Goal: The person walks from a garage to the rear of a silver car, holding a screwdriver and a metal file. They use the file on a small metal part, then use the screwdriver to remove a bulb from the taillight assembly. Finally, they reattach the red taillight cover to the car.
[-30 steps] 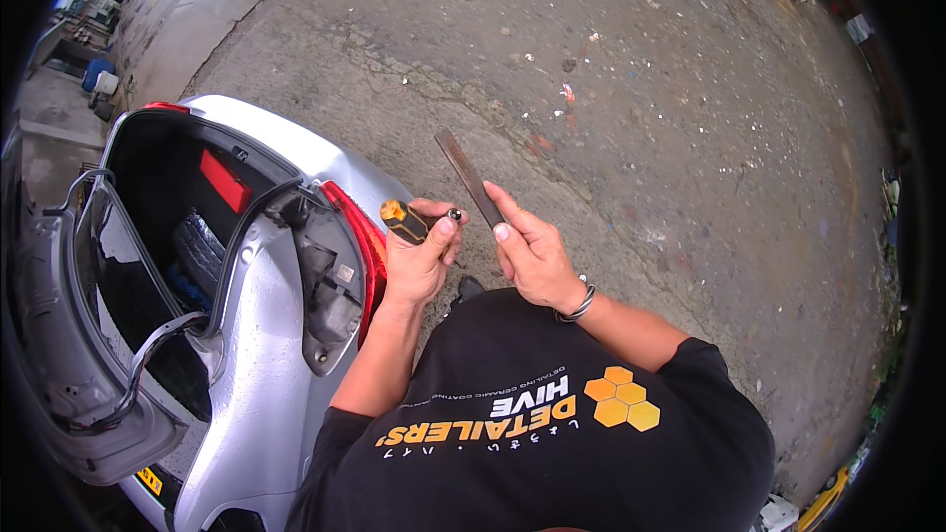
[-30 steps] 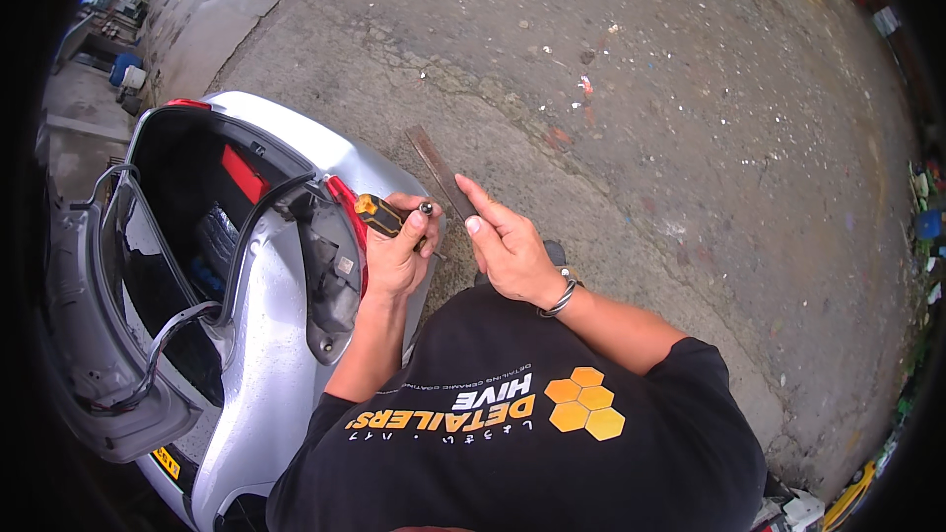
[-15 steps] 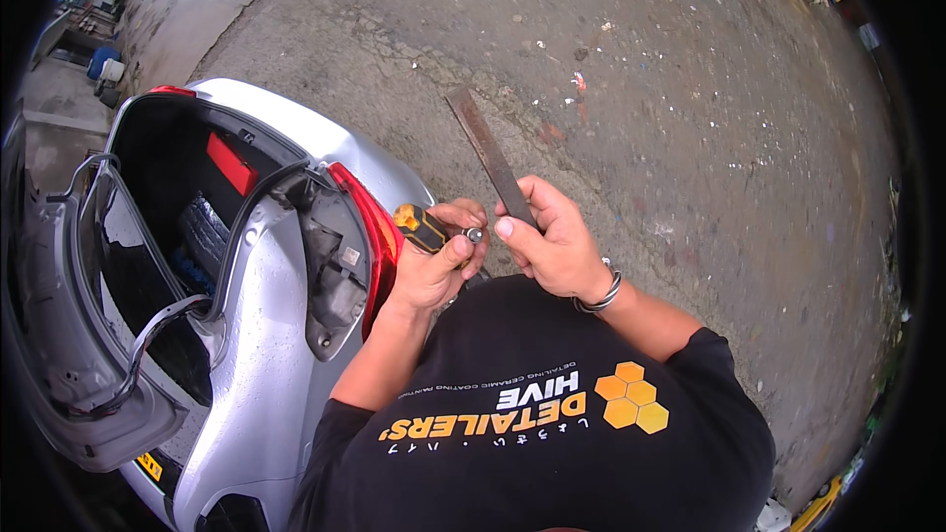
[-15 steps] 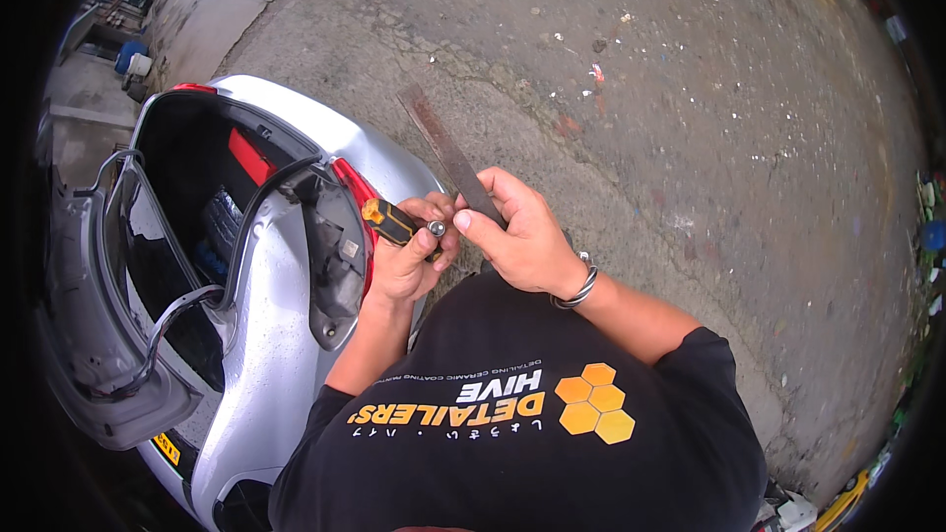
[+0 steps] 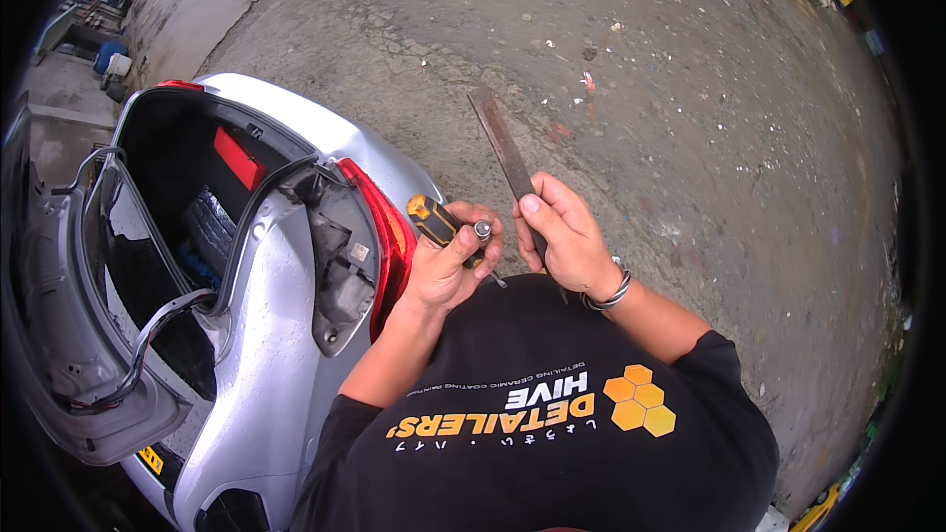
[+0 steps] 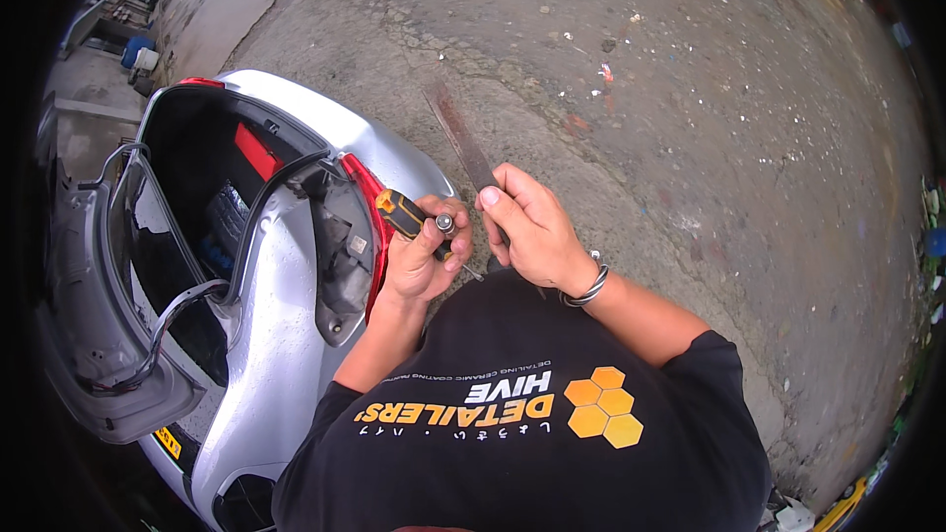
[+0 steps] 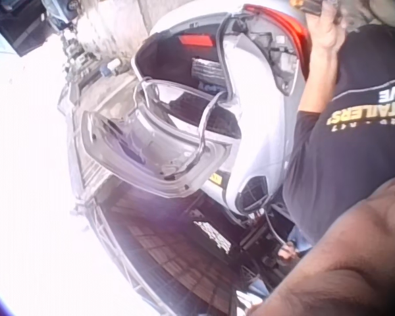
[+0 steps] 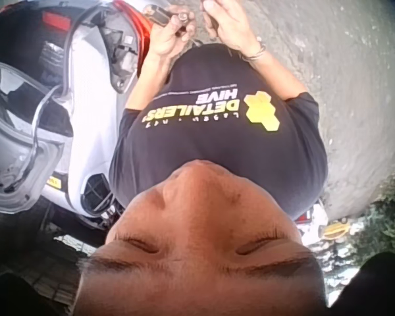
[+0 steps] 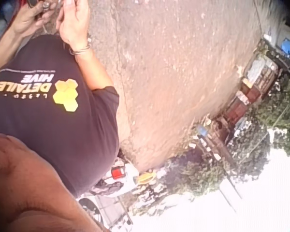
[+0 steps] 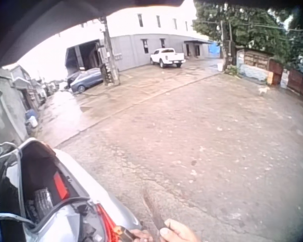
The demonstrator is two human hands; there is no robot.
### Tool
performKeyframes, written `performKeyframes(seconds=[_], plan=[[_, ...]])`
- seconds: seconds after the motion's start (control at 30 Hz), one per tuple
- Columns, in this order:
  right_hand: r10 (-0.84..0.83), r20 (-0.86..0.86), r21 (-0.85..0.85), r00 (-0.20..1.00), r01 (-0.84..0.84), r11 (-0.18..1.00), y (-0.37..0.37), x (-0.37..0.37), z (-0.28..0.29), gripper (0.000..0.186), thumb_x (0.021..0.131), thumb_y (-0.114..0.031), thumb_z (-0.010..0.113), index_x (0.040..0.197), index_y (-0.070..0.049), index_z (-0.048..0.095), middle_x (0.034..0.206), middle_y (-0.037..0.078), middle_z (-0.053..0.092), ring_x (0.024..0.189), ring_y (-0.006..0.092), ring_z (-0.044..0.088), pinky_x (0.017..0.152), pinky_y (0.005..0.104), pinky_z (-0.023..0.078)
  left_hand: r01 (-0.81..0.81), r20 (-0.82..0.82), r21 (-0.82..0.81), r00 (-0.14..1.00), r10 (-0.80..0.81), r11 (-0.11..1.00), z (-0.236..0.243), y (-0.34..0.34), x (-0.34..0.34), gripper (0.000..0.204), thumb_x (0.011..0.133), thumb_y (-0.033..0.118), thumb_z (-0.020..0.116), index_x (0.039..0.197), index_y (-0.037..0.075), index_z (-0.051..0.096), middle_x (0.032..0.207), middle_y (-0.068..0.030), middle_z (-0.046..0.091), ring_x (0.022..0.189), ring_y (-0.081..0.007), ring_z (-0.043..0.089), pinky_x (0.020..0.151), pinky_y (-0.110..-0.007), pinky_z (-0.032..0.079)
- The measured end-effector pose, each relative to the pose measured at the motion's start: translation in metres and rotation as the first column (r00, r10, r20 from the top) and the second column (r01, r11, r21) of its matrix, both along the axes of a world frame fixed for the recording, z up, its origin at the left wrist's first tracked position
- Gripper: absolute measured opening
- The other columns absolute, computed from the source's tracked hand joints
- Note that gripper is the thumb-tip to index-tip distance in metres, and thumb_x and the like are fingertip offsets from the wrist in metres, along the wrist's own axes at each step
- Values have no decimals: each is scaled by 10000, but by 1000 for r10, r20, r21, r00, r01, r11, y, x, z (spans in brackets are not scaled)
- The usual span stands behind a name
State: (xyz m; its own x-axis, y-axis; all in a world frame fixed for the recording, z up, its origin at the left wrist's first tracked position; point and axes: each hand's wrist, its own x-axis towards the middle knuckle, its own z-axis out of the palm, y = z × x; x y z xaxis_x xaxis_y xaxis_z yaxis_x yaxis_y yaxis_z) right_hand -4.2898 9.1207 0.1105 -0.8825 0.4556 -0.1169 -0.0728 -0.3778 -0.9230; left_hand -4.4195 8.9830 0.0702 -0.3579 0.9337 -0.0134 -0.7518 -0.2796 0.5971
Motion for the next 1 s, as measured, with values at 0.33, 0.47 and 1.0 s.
performKeyframes(seconds=[0.33,0.47,1.0], plan=[[29,2,43,1000,-29,999,-11,2,21,571,1065,-202,460,1584,-43,286,696,-21,518,559,38,436,519,221,380,-107,-29,-70,994,105,992,3,12,-3,214,973,216,695,1138,85,654,1074,-79,679,860,-180,642,622,-268,469],[36,20,82,999,-38,996,-13,-2,15,579,1064,-192,453,1596,-55,273,716,-27,523,562,36,423,526,224,384,-161,-88,-46,984,156,986,-2,17,0,215,970,182,699,1149,72,651,1010,-55,692,874,-166,646,615,-268,473],[-21,51,134,999,14,991,-13,0,12,567,1068,-230,465,1590,-73,308,664,-54,487,548,29,425,511,227,372,-267,-158,-67,954,254,961,-4,33,3,232,952,125,721,1149,32,641,920,-54,681,692,-121,584,585,-244,453]])
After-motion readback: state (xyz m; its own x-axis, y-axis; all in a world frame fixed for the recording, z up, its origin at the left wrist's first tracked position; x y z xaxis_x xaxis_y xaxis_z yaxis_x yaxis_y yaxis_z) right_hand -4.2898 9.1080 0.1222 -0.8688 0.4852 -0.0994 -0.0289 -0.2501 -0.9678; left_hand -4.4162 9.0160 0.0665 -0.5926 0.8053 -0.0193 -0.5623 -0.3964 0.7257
